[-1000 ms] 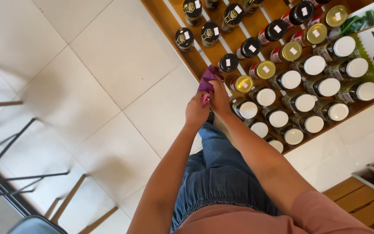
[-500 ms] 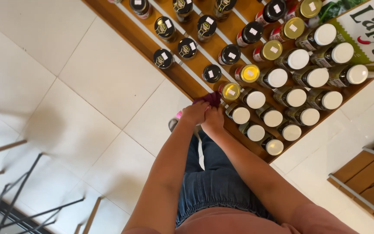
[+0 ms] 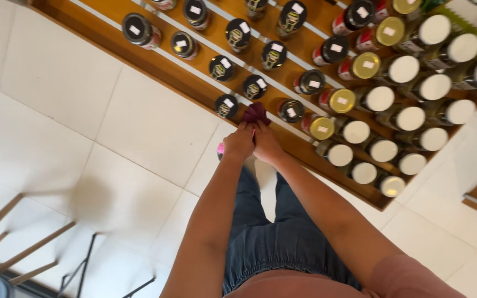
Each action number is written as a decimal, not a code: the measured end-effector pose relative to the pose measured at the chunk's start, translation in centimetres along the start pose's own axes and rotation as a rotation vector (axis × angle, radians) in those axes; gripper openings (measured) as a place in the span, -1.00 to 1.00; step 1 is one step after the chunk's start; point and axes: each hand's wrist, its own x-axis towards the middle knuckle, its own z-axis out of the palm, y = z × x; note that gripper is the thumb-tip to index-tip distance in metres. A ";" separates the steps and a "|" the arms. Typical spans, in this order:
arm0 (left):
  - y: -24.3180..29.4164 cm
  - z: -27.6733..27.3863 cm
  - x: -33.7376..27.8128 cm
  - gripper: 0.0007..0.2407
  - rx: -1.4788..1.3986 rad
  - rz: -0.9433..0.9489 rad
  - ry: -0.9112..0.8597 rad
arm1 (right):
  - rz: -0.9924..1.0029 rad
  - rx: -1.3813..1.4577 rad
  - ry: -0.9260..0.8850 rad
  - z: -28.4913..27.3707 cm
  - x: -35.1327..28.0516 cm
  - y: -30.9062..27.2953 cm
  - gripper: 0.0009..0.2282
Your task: Cleaning and wiping down display shelves in a grocery store.
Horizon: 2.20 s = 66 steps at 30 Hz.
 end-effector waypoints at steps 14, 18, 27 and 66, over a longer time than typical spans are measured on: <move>-1.5 1.6 -2.0 -0.33 0.087 0.399 -0.172 | 0.393 -0.311 -0.016 -3.8 -6.5 -0.3 -0.75; -0.8 3.3 -1.8 -0.40 0.183 0.421 -0.227 | 0.702 -0.380 0.104 -4.0 -8.5 -1.7 -0.65; -3.8 0.8 -1.4 -0.36 0.085 0.411 -0.222 | 0.640 -0.224 0.132 2.5 -2.2 -1.6 -0.55; -19.7 -16.6 7.2 -0.72 -0.387 -0.031 0.384 | 0.189 -0.114 0.110 2.3 16.4 -19.9 -0.47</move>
